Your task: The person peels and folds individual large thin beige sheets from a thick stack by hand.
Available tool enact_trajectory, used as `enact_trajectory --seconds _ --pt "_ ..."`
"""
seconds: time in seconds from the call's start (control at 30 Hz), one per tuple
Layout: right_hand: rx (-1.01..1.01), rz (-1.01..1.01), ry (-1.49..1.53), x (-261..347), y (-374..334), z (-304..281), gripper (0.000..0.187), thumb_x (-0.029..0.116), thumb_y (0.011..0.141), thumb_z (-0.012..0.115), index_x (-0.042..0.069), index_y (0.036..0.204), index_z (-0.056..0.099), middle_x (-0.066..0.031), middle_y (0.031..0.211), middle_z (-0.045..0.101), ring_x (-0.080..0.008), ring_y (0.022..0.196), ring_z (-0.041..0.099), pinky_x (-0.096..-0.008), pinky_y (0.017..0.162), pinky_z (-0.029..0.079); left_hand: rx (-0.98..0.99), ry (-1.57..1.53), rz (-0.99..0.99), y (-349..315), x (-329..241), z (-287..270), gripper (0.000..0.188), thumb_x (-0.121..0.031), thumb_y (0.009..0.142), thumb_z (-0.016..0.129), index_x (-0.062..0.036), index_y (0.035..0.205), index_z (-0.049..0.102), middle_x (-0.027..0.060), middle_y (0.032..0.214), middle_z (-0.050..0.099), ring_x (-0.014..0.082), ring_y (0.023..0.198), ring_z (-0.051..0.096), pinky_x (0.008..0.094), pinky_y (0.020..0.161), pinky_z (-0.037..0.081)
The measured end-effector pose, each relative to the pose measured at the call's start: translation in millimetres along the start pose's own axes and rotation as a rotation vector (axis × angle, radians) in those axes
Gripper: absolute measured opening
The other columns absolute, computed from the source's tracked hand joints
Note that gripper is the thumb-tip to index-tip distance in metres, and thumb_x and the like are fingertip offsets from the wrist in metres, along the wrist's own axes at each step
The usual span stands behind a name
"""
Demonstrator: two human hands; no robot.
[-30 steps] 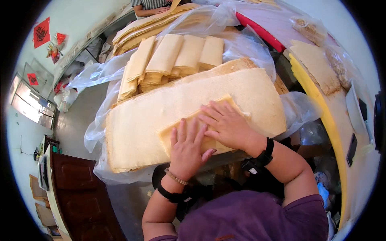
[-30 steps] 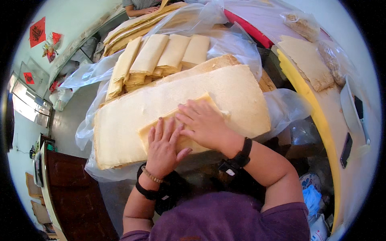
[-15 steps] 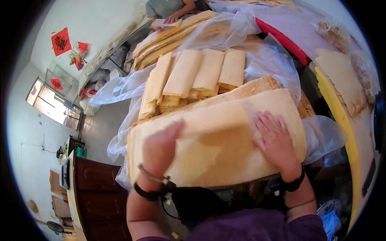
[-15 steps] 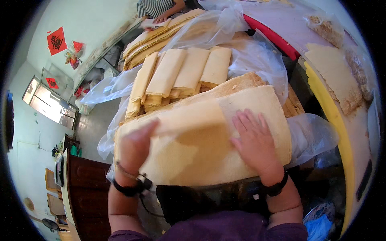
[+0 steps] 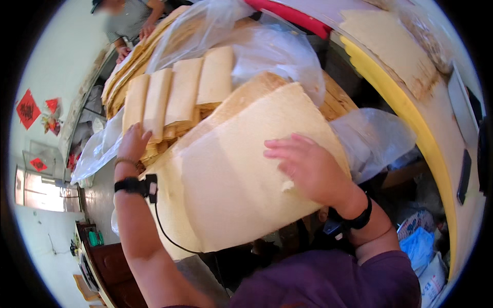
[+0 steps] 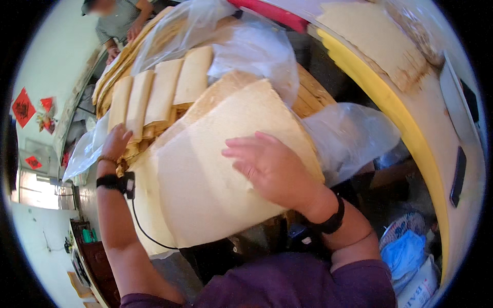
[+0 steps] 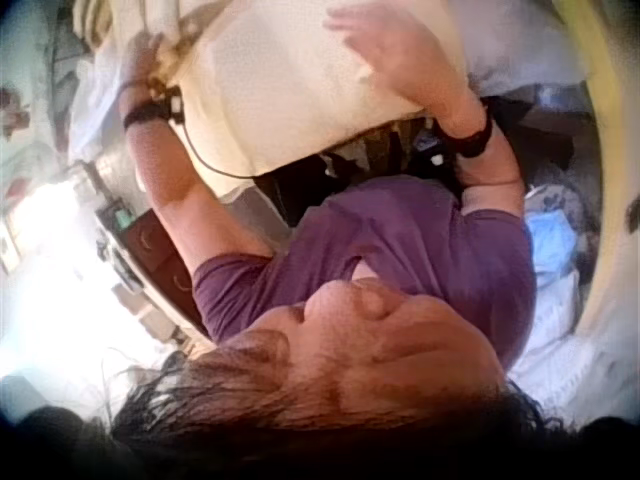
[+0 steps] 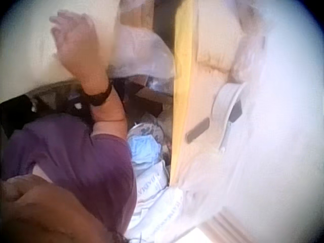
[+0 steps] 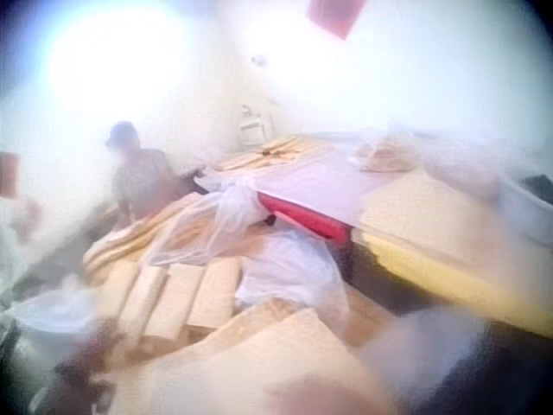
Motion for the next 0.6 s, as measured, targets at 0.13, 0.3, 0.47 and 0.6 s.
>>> enact_trajectory --seconds 0.13,0.3,0.47,0.6 --pt "-0.364 0.429 0.380 -45.2 -34.8 -63.3 0.021 0.021 0.097 0.062 0.003 0.104 0.071 -0.0131 0.097 0.073 -0.0297 0.097 0.069 -0.0388 0.091 0.052 -0.127 -0.167 0.115 -72.8 -151.8 -61.2 0.052 -0.026 0.087 0.074 0.0001 0.129 0.059 0.0232 0.124 0.065 0.0386 0.117 0.061 0.0451 0.101 0.048" --pt "-0.300 0.526 -0.079 -48.9 -62.7 -98.2 0.035 0.031 0.097 0.059 -0.001 0.090 0.069 -0.0198 0.083 0.069 -0.0360 0.076 0.067 -0.0411 0.069 0.051 0.022 -0.407 0.549 -223.1 -350.5 -70.9 0.072 -0.018 0.073 0.084 -0.0033 0.138 0.056 0.0177 0.146 0.053 0.0357 0.137 0.048 0.0452 0.111 0.040" --pt "-0.068 0.559 -0.144 -55.1 -82.2 -96.0 0.042 0.041 0.097 0.057 0.001 0.097 0.069 -0.0178 0.087 0.071 -0.0313 0.074 0.070 -0.0390 0.066 0.053 -0.217 -0.244 0.566 -230.1 -378.8 -40.7 0.055 -0.010 0.081 0.073 -0.0037 0.134 0.060 0.0176 0.143 0.057 0.0348 0.134 0.051 0.0435 0.110 0.042" --pt "0.037 0.784 0.735 -72.8 -94.9 -67.0 0.043 0.043 0.101 0.056 0.004 0.116 0.065 -0.0108 0.095 0.072 -0.0202 0.077 0.072 -0.0306 0.062 0.055 -0.206 -0.658 0.486 -209.7 -353.6 -49.5 0.038 -0.002 0.084 0.063 -0.0059 0.121 0.070 0.0147 0.125 0.069 0.0331 0.119 0.063 0.0401 0.100 0.051"
Point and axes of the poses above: each hand's wrist, its own y-axis towards the middle knuckle, its own z-axis out of the palm, x = y × z, the point moved 8 cm from there along y, towards the middle knuckle
